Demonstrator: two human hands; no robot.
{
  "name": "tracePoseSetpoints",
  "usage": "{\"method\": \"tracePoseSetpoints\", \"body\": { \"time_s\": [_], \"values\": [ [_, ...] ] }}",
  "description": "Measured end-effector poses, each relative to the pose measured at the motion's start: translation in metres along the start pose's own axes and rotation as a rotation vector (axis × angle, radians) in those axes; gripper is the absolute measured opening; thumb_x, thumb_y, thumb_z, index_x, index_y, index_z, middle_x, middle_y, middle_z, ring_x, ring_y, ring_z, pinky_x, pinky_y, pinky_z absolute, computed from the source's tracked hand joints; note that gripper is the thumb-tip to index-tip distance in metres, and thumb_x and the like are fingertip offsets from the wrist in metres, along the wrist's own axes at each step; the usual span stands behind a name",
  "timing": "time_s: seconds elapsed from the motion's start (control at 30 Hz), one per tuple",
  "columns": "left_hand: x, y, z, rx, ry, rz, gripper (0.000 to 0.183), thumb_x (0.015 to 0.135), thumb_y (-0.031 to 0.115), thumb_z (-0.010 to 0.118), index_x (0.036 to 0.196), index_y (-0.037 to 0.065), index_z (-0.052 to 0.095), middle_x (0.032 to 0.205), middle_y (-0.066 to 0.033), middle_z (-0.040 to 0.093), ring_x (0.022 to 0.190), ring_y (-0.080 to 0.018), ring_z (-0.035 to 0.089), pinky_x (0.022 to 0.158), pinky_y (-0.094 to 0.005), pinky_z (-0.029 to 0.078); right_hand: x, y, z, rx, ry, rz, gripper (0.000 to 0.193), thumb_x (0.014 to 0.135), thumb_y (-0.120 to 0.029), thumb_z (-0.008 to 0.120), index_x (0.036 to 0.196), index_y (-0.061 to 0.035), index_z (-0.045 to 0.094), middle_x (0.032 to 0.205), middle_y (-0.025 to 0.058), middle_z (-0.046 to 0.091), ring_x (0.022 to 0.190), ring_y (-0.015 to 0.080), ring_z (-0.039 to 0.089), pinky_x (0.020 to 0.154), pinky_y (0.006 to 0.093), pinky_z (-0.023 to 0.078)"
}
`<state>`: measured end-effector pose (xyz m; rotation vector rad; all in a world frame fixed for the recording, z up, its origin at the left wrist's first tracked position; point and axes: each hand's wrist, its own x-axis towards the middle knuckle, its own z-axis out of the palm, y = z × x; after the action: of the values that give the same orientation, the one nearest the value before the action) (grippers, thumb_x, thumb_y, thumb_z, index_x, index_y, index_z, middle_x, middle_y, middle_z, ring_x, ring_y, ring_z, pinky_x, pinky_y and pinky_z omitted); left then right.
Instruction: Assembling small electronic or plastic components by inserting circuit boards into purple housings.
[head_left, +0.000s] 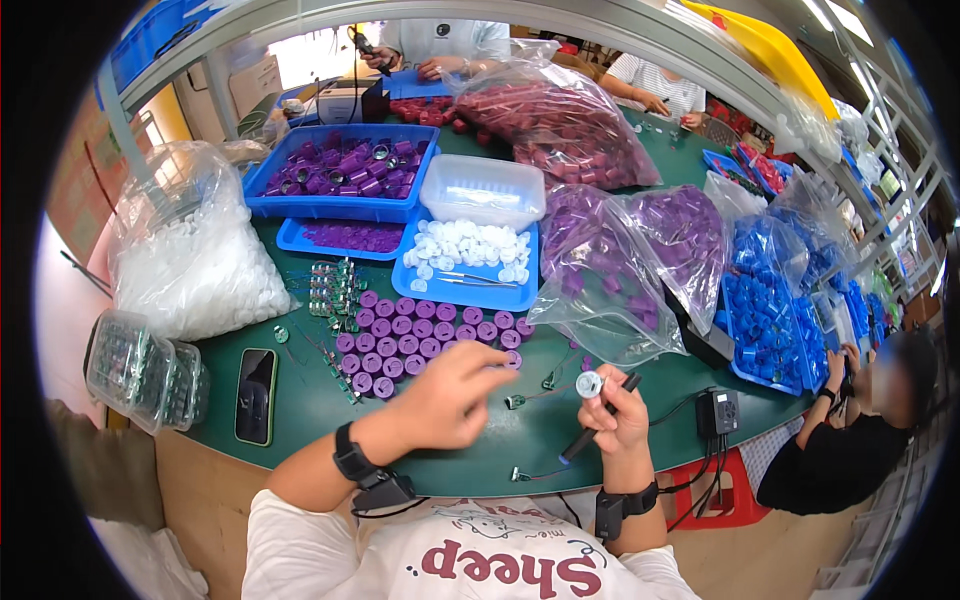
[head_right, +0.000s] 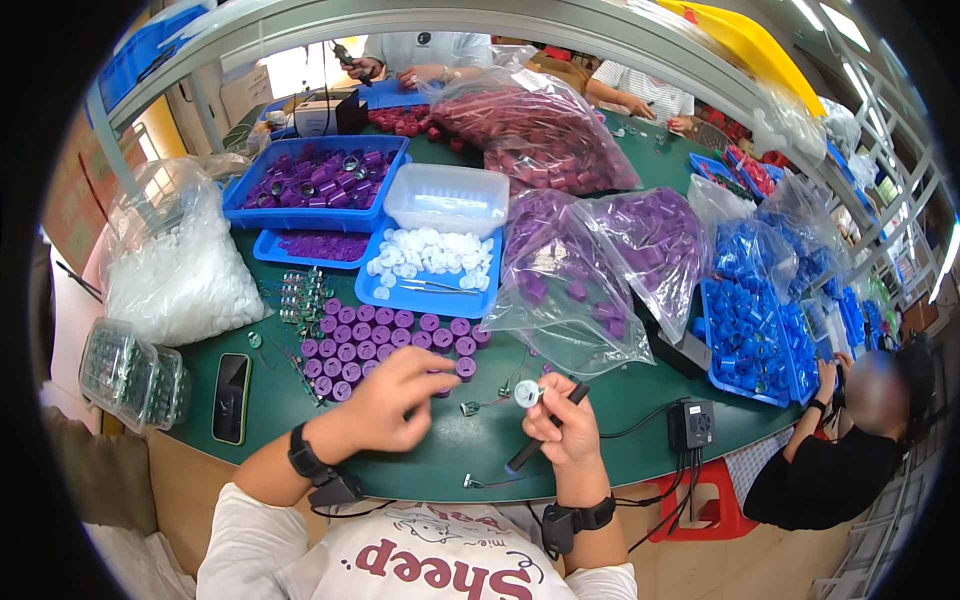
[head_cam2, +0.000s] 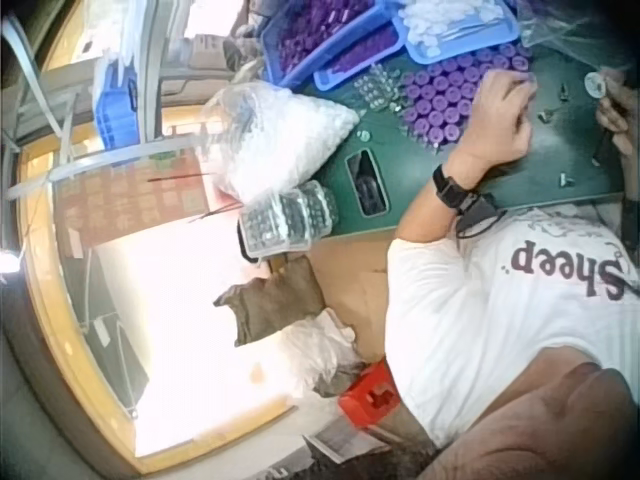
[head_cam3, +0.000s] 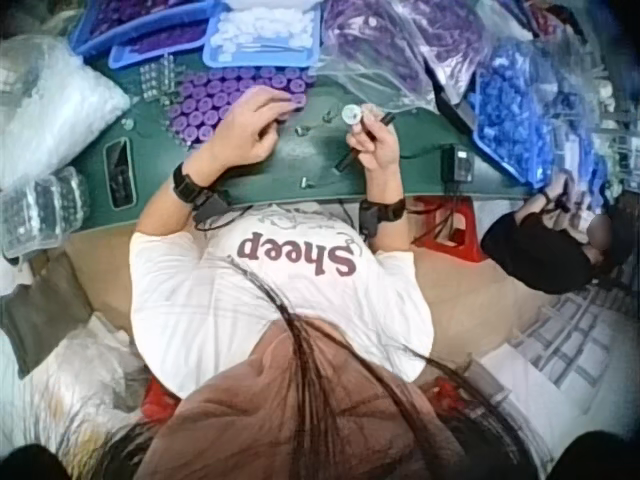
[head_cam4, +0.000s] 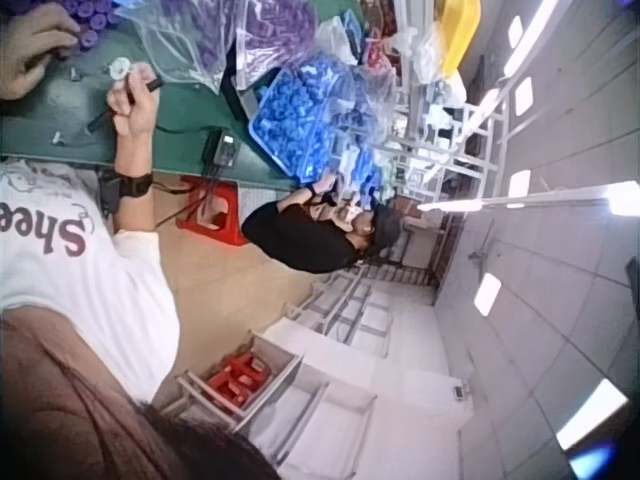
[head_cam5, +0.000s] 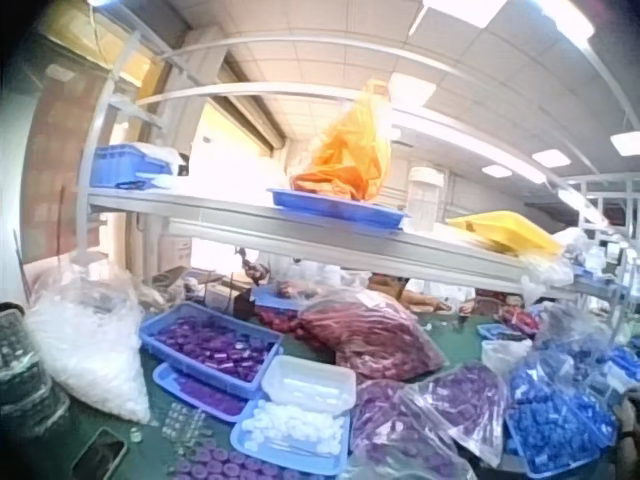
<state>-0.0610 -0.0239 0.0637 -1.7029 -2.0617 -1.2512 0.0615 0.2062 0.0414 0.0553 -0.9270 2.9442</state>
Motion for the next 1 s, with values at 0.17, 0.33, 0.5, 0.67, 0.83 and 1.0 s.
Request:
{"method": "tracePoseSetpoints", "body": {
  "time_s": [0.17,0.33,0.5,0.67,0.83,1.0],
  "values": [
    [-0.003,-0.008,0.008,0.239,-0.116,-0.178,0.033,0.059,0.009,0.072,0.090,0.002,0.061,0.088,-0.0105,0.053,0.083,-0.0283,0.049,0.073,-0.0382,0.042,0.005,0.002,-0.002,-0.034,0.065,-0.044,0.009,0.090,-0.008,0.054,0.091,0.0005,0.058,0.080,0.0149,0.065,0.041,0.0044,0.038,0.040,0.0196,0.029],
    [0.006,-0.009,0.019,0.296,-0.220,-0.171,0.031,0.060,0.006,0.070,0.090,0.002,0.062,0.088,-0.0109,0.051,0.084,-0.0287,0.048,0.073,-0.0382,0.041,0.001,0.003,0.000,-0.112,0.091,-0.088,0.008,0.089,-0.005,0.054,0.092,0.0003,0.059,0.081,0.0155,0.066,0.041,0.0047,0.038,0.041,0.0196,0.030],
    [-0.006,-0.018,0.015,0.259,-0.328,-0.101,0.027,0.064,0.003,0.066,0.090,-0.001,0.061,0.090,-0.0138,0.052,0.083,-0.0314,0.050,0.072,-0.0390,0.044,-0.002,0.008,-0.005,-0.084,0.142,-0.039,0.008,0.088,-0.004,0.055,0.093,-0.0011,0.060,0.082,0.0157,0.066,0.041,0.0051,0.038,0.042,0.0198,0.031],
    [0.006,0.007,0.012,0.319,-0.428,-0.279,0.028,0.066,0.007,0.068,0.091,-0.001,0.061,0.093,-0.0139,0.053,0.081,-0.0307,0.052,0.071,-0.0390,0.045,-0.005,0.006,-0.005,-0.111,0.138,-0.056,0.008,0.088,-0.003,0.054,0.092,0.0008,0.059,0.082,0.0157,0.066,0.042,0.0047,0.037,0.043,0.0198,0.030],
    [0.004,-0.007,0.012,0.244,-0.404,-0.012,0.028,0.066,0.007,0.068,0.092,0.000,0.061,0.091,-0.0117,0.056,0.081,-0.0285,0.053,0.071,-0.0377,0.046,-0.006,0.005,-0.007,-0.127,0.143,-0.061,0.009,0.088,-0.003,0.054,0.094,-0.0004,0.060,0.083,0.0163,0.066,0.042,0.0044,0.038,0.043,0.0198,0.030],
    [0.009,-0.009,0.015,0.230,-0.400,-0.001,0.027,0.065,0.005,0.068,0.091,0.000,0.061,0.086,-0.0109,0.057,0.080,-0.0279,0.053,0.069,-0.0362,0.046,-0.005,0.006,-0.007,-0.135,0.159,-0.060,0.009,0.088,-0.003,0.054,0.094,-0.0011,0.060,0.083,0.0156,0.066,0.042,0.0044,0.038,0.044,0.0203,0.031]
  ]
}}
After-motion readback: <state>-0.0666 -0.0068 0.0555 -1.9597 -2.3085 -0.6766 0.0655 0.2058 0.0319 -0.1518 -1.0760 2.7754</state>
